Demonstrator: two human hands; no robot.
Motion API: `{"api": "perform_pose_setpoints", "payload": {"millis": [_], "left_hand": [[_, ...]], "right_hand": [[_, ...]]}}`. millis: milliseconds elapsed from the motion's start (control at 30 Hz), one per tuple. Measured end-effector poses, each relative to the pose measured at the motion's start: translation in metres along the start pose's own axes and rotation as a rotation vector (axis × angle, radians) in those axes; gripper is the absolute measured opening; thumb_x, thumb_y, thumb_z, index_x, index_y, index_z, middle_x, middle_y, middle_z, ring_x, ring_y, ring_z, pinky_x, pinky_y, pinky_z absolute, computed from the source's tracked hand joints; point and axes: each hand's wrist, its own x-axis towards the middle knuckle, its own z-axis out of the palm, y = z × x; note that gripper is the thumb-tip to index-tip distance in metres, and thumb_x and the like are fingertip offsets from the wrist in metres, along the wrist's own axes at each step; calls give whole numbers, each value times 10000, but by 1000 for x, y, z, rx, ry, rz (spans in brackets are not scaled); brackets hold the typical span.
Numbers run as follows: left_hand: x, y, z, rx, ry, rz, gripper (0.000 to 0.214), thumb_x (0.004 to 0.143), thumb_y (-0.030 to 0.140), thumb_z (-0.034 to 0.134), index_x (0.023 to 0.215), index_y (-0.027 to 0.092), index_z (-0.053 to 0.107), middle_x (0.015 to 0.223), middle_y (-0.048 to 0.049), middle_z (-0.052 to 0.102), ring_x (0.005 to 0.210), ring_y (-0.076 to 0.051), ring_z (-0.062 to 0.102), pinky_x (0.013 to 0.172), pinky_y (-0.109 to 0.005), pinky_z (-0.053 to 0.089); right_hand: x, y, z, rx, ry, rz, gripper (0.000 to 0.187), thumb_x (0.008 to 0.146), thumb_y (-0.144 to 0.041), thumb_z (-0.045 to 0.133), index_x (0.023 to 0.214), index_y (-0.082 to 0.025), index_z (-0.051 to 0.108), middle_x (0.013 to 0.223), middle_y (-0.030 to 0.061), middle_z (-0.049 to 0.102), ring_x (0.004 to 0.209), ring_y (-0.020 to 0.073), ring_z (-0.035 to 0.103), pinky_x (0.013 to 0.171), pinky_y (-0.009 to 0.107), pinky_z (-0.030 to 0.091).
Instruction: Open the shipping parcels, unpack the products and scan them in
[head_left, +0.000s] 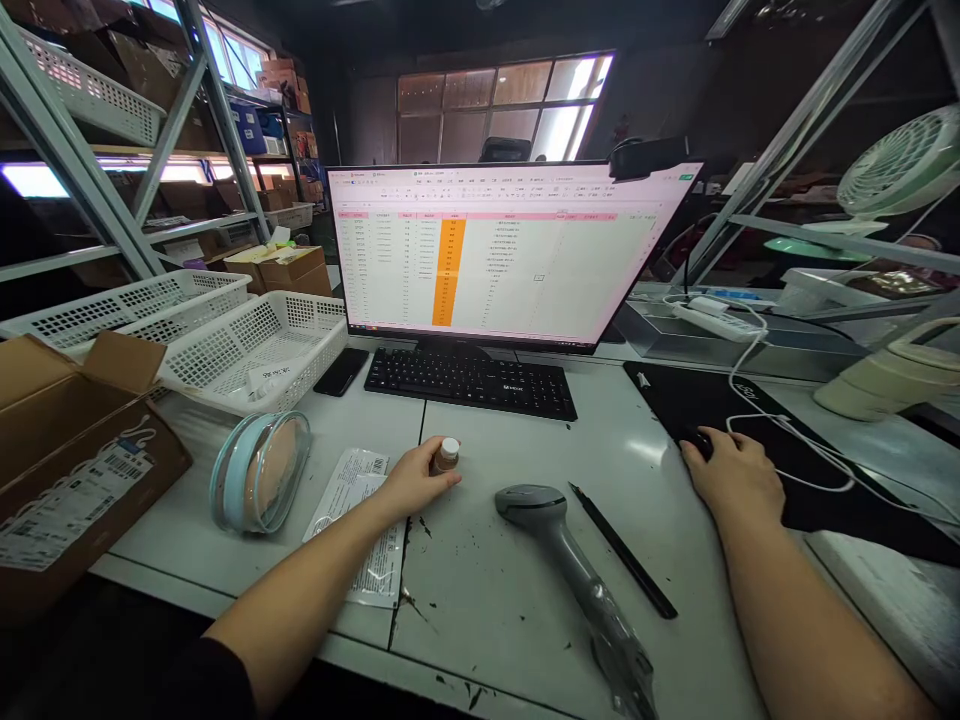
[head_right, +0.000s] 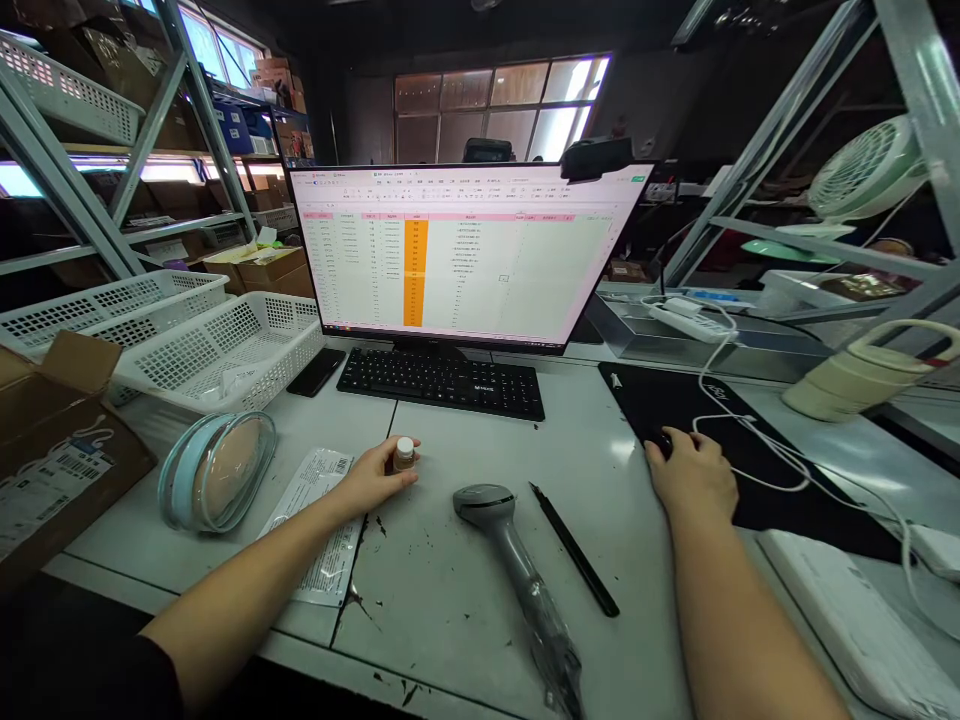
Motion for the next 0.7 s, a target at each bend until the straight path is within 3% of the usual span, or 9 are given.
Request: {"api": "perform_pose_setpoints", "payload": {"millis": [400, 700], "left_hand": [[-1, 6, 1, 20, 48, -7, 527, 785, 312, 733, 1298, 237, 646, 1174, -55, 717, 1059, -244, 664, 961, -367, 523], [-1, 4, 0, -5, 21, -5, 536, 792, 336, 735, 1311, 250, 630, 1287, -68, 701, 1122, -258, 671, 1021, -400, 513]], "right_hand": [[1, 0, 0, 1, -5, -2, 666, 1007, -561, 324, 1499, -175, 551, 1560, 208, 443, 1357, 430, 512, 1051, 542, 485], [0, -1, 1, 5, 45, -9, 635, 1001, -490, 361, 1496, -128, 527, 1501, 246, 494, 1329, 441, 531, 1066, 561, 480]]}}
